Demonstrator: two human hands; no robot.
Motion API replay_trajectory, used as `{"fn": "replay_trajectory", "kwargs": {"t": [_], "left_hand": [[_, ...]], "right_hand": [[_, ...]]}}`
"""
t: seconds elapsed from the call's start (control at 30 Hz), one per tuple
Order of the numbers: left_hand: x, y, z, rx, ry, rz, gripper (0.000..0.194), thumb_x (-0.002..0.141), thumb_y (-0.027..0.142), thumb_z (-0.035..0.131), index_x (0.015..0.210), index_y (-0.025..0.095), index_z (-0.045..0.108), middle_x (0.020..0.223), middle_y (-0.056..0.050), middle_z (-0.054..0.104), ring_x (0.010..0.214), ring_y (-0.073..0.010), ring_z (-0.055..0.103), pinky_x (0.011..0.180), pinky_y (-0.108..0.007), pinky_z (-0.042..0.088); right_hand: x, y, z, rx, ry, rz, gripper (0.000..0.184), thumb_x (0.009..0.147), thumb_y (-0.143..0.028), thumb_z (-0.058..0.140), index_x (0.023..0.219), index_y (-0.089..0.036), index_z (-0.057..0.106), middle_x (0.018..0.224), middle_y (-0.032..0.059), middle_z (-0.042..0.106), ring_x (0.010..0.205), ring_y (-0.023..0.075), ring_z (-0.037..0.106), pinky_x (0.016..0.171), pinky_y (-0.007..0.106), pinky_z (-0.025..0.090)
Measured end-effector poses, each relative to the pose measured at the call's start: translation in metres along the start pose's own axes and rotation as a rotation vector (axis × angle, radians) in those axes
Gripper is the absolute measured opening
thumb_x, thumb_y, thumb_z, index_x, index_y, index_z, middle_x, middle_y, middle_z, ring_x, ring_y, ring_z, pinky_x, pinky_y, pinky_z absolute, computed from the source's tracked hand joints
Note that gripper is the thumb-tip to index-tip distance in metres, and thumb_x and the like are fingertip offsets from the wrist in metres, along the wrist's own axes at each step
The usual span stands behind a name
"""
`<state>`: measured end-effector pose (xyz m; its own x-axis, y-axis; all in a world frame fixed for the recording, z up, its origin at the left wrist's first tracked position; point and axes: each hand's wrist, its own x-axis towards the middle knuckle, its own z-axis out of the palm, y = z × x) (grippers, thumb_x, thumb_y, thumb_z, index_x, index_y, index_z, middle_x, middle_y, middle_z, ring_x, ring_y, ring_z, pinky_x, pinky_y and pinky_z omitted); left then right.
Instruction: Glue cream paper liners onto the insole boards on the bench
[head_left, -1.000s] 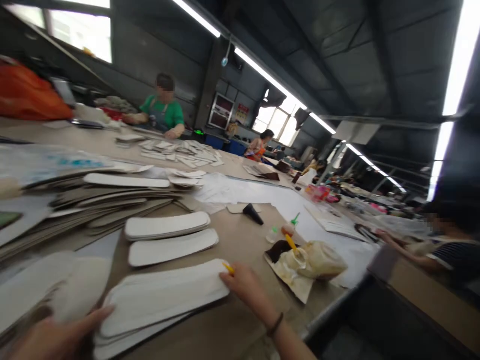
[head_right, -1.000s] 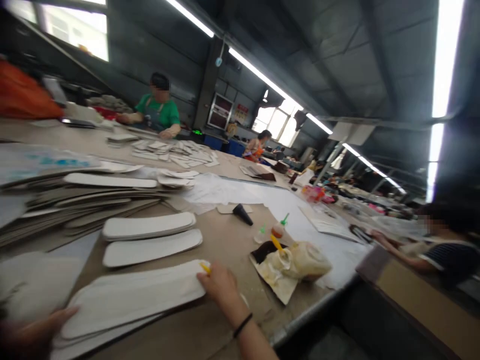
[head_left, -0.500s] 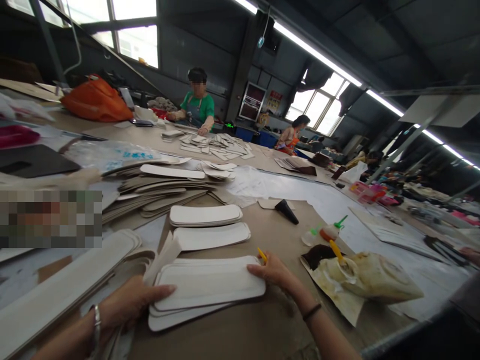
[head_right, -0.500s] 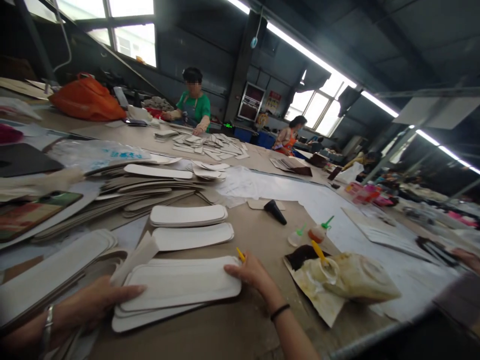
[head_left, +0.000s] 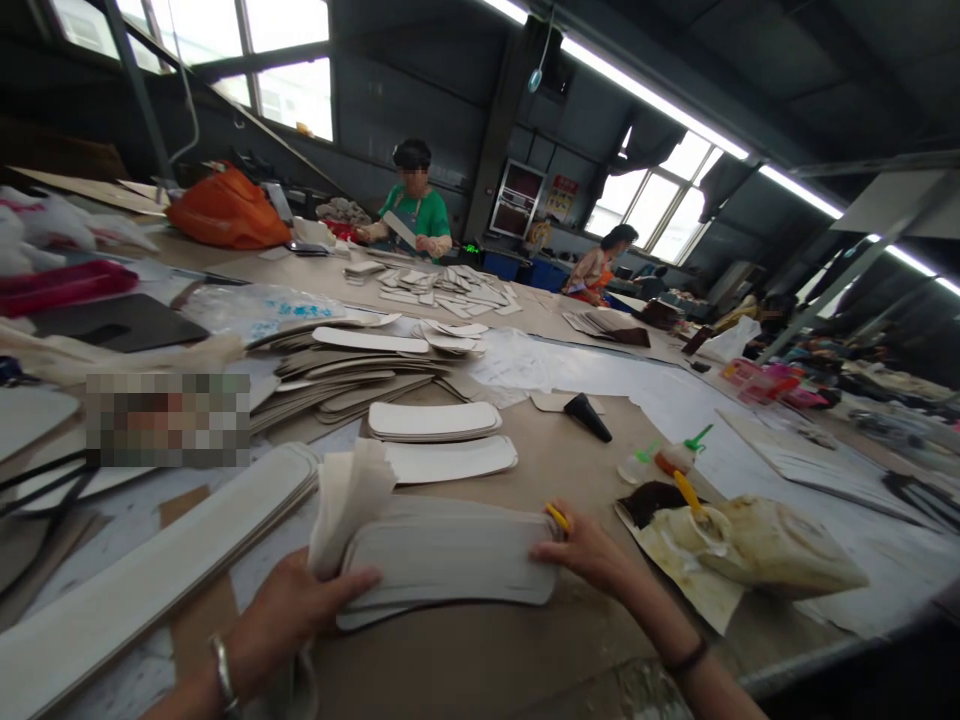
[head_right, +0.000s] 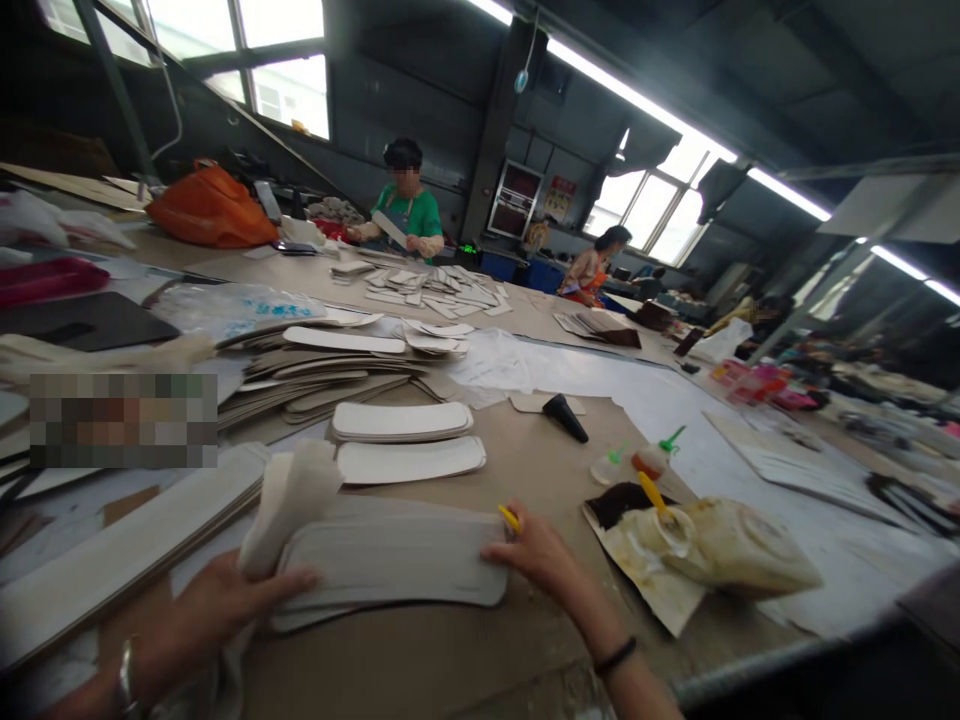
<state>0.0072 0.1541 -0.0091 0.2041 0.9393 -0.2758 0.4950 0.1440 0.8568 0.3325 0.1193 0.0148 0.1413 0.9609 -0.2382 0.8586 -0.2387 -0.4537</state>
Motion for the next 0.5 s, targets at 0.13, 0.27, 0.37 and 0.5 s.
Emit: {"fn": "replay_trajectory", "kwargs": {"t": [0.13, 0.27, 0.37, 0.5], "left_hand": [[-0.021, -0.005, -0.002, 0.141, 0.072, -0.066, 0.045, 0.050, 0.058, 0.060, 0.068, 0.017, 0.062, 0.064, -0.006, 0.069, 0.069, -0.0303, 0.064, 0.064, -0.033, 0.051], [-0.026, -0.018, -0.003, 0.127, 0.013, 0.014, 0.039, 0.050, 0.050, 0.059, 0.072, 0.019, 0.063, 0.072, -0.008, 0.072, 0.072, -0.0306, 0.066, 0.067, -0.035, 0.052], [-0.024, -0.025, -0.005, 0.136, -0.039, 0.137, 0.031, 0.053, 0.040, 0.056, 0.075, 0.021, 0.067, 0.081, -0.006, 0.074, 0.081, -0.0302, 0.066, 0.074, -0.034, 0.052], [-0.024, -0.033, -0.010, 0.163, -0.011, 0.263, 0.039, 0.055, 0.038, 0.057, 0.090, 0.026, 0.070, 0.101, -0.001, 0.071, 0.090, -0.0296, 0.065, 0.085, -0.034, 0.051]], "right_hand": [[-0.043, -0.003, 0.011, -0.222, 0.038, -0.064, 0.022, 0.070, -0.023, 0.064, 0.091, -0.019, 0.059, 0.093, 0.0037, 0.062, 0.088, 0.0200, 0.056, 0.074, 0.027, 0.039], [-0.067, -0.012, 0.019, -0.332, 0.019, -0.077, 0.022, 0.074, -0.022, 0.062, 0.096, -0.022, 0.059, 0.099, 0.0044, 0.059, 0.090, 0.0187, 0.056, 0.075, 0.026, 0.040], [-0.074, -0.021, 0.019, -0.423, -0.027, -0.047, 0.023, 0.074, -0.023, 0.064, 0.097, -0.022, 0.059, 0.101, 0.0050, 0.058, 0.092, 0.0202, 0.055, 0.073, 0.027, 0.041], [-0.081, -0.025, 0.021, -0.466, -0.031, -0.051, 0.023, 0.076, -0.025, 0.064, 0.098, -0.022, 0.059, 0.102, 0.0056, 0.057, 0.096, 0.0211, 0.054, 0.074, 0.026, 0.042]]}}
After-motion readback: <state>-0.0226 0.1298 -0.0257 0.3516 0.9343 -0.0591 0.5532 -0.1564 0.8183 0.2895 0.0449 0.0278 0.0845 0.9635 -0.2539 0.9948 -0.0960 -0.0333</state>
